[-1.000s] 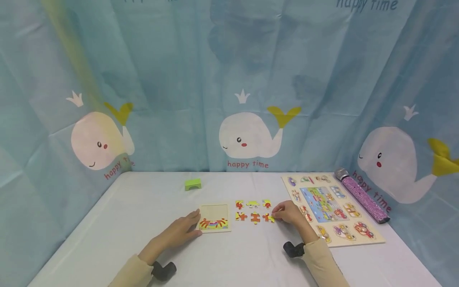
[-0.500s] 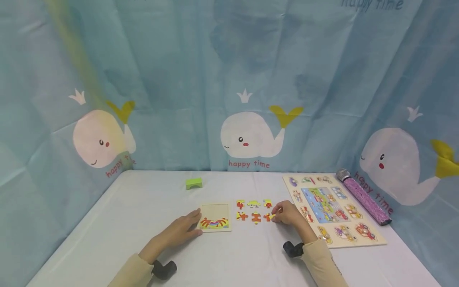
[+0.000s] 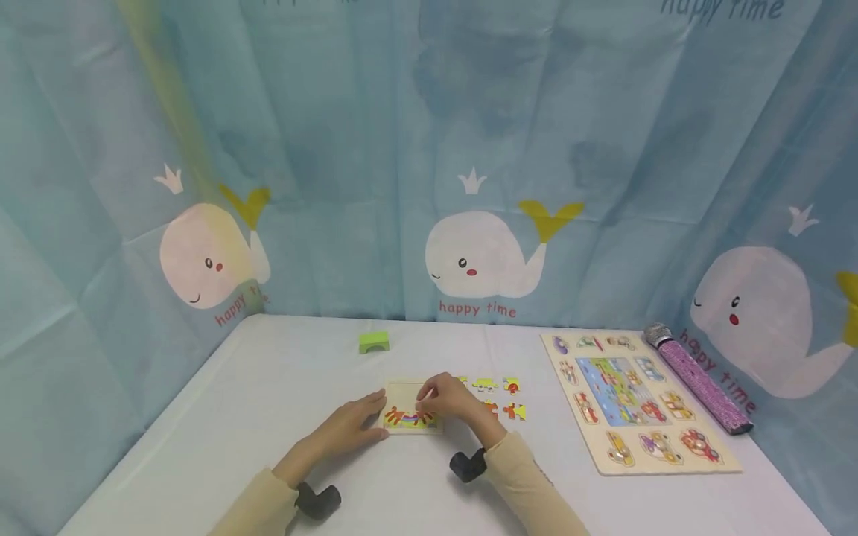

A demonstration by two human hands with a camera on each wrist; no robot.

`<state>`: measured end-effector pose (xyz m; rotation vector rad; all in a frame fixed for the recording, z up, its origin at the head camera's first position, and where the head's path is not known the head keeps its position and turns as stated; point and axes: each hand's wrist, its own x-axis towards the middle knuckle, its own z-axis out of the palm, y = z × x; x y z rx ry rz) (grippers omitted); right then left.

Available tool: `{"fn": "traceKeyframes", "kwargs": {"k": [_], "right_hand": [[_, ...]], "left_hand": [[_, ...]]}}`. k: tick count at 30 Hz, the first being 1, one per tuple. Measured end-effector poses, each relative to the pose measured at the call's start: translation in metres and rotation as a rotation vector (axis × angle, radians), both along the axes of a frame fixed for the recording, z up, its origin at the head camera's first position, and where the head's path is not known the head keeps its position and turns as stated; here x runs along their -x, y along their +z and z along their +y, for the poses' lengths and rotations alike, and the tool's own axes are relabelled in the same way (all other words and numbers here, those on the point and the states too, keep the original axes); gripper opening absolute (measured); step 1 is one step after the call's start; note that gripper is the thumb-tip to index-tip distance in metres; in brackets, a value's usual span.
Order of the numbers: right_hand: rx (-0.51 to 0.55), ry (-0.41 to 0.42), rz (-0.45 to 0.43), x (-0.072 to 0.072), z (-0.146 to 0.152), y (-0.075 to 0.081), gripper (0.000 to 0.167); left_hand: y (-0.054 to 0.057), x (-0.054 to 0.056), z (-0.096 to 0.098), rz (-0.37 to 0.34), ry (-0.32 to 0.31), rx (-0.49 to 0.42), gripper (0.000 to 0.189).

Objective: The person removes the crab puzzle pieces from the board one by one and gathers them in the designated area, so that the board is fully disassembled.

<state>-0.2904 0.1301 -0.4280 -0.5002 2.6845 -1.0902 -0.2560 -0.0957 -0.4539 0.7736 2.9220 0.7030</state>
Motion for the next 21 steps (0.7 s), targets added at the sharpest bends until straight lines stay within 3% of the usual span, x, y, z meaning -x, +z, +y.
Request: {"fn": "traceKeyframes", "kwargs": {"k": [5,14,21], "right_hand": [[0.002,0.066,0.021,-0.002,-0.029,-0.004,0.013],[-0.038,0.041,0.054,-0.016,-0.045,-0.016,0.014],[-0.060,0.041,0.106,-0.016,-0.049,-0.015,0.014]], "left_hand": [[-0.002,0.002,0.001,0.017,-0.021,-0.004,0.063],[-0.006,-0.003,0.000,0.021,-0.032,-0.032,0.065],[-0.002,-0.001,0.000,0.023,-0.023,-0.017,0.065]]}}
